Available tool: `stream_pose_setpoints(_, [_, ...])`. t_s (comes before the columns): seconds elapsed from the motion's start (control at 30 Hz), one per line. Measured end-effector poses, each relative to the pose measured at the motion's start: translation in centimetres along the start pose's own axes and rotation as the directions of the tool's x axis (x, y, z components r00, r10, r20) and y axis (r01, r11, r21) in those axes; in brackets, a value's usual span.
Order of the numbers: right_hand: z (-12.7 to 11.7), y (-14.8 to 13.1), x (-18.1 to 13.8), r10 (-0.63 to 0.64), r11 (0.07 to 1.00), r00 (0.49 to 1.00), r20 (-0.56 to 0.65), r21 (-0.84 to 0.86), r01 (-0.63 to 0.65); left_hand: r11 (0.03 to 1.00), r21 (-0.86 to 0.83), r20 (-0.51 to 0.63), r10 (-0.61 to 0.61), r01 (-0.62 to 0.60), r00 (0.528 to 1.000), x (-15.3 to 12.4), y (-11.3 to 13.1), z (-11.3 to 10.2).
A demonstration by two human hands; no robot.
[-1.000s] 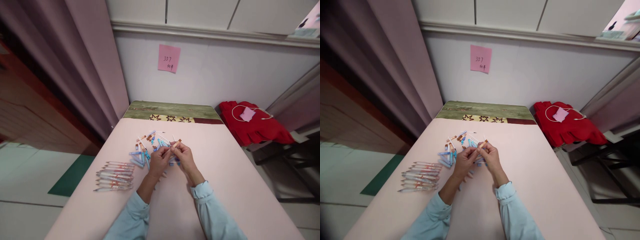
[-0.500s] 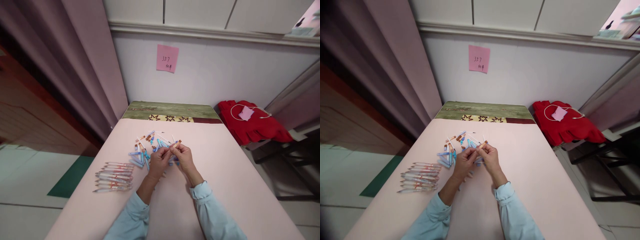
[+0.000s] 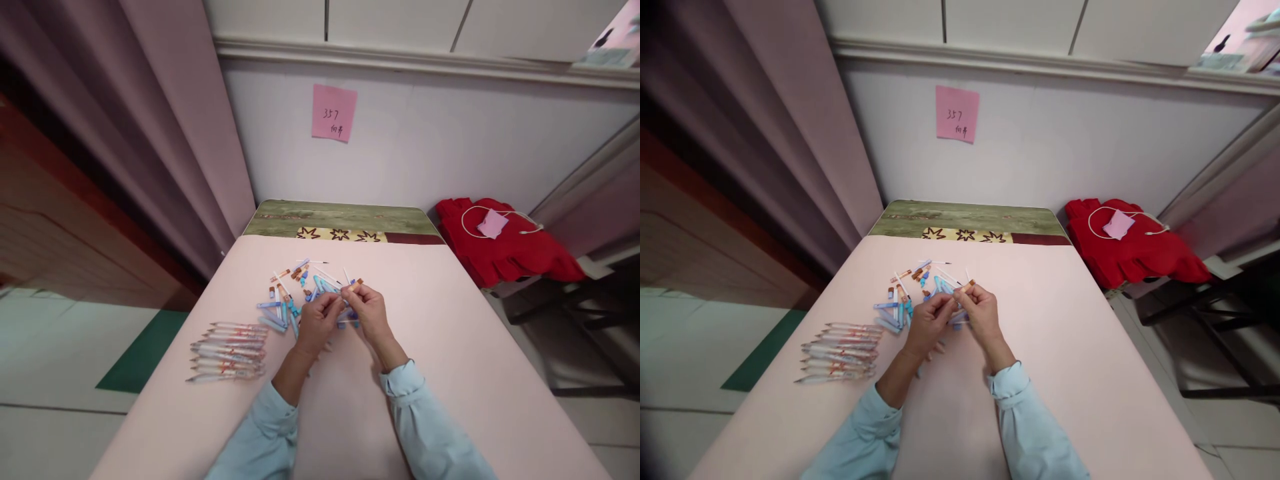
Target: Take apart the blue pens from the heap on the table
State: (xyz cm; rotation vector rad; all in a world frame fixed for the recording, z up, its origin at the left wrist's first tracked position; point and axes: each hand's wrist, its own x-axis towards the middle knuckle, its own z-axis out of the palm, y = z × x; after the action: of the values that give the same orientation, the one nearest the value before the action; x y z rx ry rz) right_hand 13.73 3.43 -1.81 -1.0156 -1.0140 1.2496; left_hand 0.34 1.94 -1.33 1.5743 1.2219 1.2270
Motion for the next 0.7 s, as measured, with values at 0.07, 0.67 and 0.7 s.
stream_pose_setpoints(0.07, [0.1,0.2,0.0,-0.008,1.0,0.999,-0.041,-0.012,0.007,1.0,0.026,-0.001,0.012,-0.012,1.0,-0.1,0.1,0.1])
stream_pose_setpoints(0.67, [-0.8,-0.8,-0.1,-0.018,0.999,1.0,0.013,0.034,0.017,1.0,-0.018,-0.049,0.012,-0.013,0.999,-0.1,-0.2,0.1])
stream_pose_setpoints(0.7, [-0.8,-0.7,-0.1,-0.011,0.999,1.0,-0.001,0.037,0.011,0.999,-0.025,-0.052,0.019,-0.021,0.998,-0.1,-0.3,0.2])
